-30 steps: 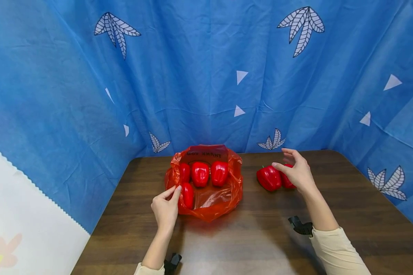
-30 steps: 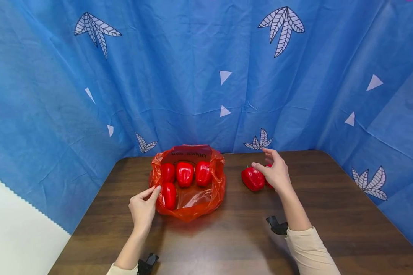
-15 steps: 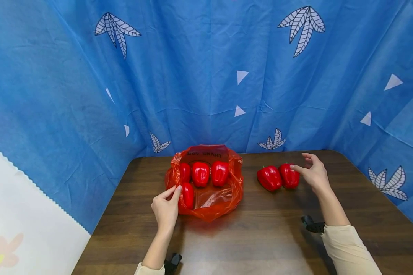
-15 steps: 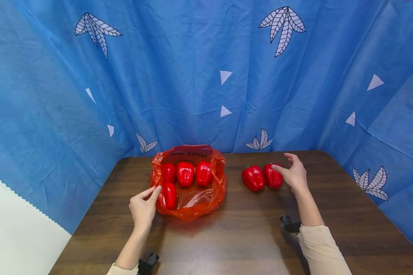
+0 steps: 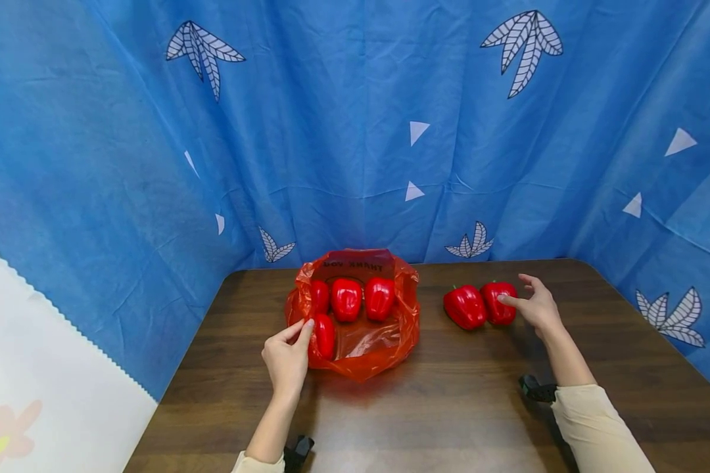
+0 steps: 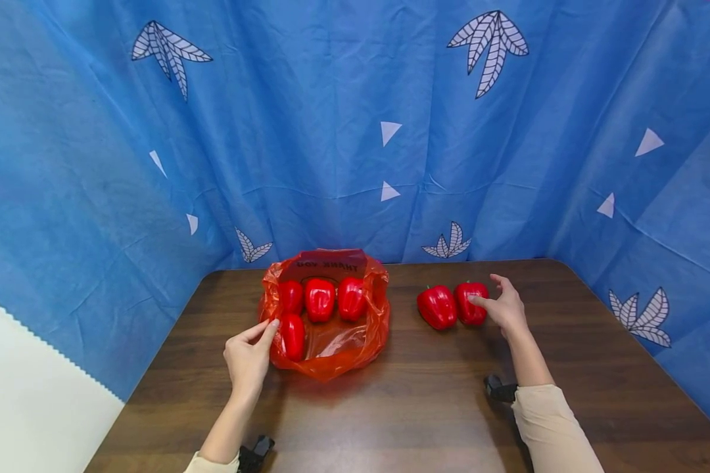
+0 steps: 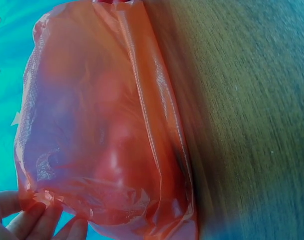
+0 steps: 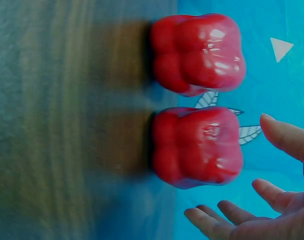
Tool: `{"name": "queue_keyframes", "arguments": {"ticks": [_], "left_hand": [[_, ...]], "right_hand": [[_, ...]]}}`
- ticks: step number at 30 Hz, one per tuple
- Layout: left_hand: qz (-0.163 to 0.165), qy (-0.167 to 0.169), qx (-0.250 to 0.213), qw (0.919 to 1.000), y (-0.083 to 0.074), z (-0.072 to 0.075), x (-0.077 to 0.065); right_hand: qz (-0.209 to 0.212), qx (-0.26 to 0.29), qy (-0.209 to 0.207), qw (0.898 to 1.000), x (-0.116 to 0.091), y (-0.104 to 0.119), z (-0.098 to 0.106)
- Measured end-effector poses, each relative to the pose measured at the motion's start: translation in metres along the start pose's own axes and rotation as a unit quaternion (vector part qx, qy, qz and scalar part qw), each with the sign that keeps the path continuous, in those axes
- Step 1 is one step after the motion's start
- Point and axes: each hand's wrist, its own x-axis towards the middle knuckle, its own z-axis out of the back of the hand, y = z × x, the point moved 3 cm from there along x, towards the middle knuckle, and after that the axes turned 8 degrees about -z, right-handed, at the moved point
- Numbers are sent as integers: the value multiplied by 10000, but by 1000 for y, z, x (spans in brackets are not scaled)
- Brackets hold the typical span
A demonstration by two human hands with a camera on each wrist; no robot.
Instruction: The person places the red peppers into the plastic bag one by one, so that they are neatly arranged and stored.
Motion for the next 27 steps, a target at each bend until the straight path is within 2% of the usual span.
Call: {"name": "queue_keyframes", "arguments": {"ticks": [11,27], "left_hand": [[93,123,21,9999,3,0,0],[193,188,-36,9996,2,0,1]], "right_hand": [[-216,266,436,9985,10,-14,-10],[-246,457,560,9971,13,-18,-18]]}}
